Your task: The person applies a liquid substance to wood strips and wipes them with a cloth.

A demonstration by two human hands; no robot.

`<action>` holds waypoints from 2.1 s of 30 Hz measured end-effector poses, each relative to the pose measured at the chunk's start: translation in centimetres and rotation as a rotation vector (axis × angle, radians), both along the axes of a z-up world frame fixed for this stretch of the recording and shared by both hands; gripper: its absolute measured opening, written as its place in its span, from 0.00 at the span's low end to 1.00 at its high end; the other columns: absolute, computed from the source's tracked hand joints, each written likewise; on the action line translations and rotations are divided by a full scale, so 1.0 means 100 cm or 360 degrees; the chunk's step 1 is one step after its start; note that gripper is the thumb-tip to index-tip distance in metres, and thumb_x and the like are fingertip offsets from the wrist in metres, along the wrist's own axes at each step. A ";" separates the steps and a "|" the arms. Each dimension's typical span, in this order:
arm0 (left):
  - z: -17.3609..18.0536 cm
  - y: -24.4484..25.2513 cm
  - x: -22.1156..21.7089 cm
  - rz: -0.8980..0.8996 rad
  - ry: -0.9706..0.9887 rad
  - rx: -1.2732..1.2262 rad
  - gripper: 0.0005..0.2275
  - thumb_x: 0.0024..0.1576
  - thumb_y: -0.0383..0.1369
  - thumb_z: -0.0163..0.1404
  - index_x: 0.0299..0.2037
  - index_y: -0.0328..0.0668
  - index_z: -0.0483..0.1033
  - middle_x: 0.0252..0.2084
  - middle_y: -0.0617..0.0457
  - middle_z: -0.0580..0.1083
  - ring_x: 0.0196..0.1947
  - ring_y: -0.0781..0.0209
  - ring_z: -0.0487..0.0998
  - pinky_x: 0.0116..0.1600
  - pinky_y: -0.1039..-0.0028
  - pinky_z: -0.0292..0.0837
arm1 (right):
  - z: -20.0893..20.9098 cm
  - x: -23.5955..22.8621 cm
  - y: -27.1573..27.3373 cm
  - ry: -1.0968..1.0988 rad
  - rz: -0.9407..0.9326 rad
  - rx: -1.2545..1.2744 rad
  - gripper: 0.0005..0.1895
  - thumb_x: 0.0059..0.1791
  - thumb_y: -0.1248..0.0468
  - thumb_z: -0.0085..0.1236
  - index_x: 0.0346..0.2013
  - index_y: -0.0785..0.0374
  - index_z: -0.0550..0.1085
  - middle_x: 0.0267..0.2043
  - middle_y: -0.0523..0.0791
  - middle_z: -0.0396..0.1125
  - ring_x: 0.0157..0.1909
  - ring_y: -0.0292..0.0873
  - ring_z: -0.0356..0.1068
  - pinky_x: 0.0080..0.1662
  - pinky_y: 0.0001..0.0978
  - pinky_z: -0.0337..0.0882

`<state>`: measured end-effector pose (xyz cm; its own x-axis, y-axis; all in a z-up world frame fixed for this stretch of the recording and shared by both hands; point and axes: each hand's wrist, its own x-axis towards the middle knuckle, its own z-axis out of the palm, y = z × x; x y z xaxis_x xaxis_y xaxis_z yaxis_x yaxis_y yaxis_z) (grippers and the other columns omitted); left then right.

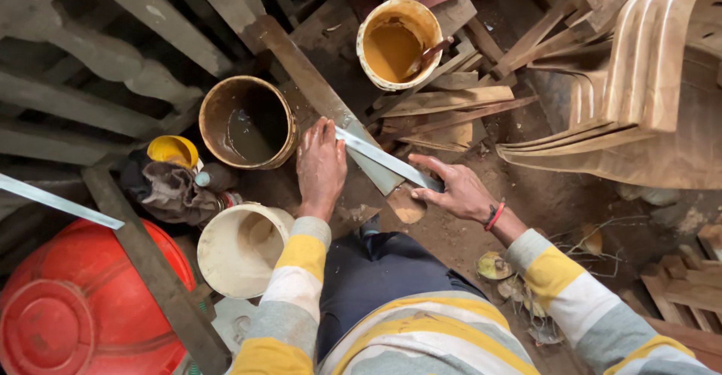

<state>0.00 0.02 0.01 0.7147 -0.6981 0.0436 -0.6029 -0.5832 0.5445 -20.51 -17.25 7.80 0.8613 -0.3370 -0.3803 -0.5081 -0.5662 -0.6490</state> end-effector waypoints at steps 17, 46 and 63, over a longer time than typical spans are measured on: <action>0.010 -0.015 0.038 -0.0348 0.0177 -0.0150 0.09 0.54 0.30 0.57 0.44 0.44 0.84 0.51 0.52 0.79 0.58 0.51 0.74 0.61 0.58 0.68 | -0.045 -0.023 -0.026 0.0205 -0.0557 0.1269 0.21 0.52 0.58 0.57 0.58 0.63 0.76 0.33 0.42 0.75 0.30 0.33 0.72 0.32 0.27 0.72; 0.003 -0.024 0.051 -0.0451 0.0173 -0.0281 0.04 0.51 0.24 0.58 0.35 0.39 0.82 0.40 0.47 0.79 0.41 0.45 0.82 0.47 0.59 0.78 | -0.007 -0.004 0.017 -0.0423 0.0465 -0.0539 0.32 0.49 0.66 0.58 0.70 0.53 0.66 0.41 0.49 0.76 0.33 0.52 0.76 0.33 0.41 0.73; 0.004 -0.006 -0.051 -0.0447 0.0090 -0.0319 0.10 0.54 0.22 0.47 0.40 0.40 0.81 0.42 0.45 0.77 0.48 0.48 0.78 0.52 0.62 0.77 | 0.010 -0.087 0.028 -0.0417 0.0373 -0.0240 0.41 0.42 0.74 0.55 0.70 0.54 0.62 0.33 0.51 0.72 0.25 0.49 0.73 0.29 0.38 0.72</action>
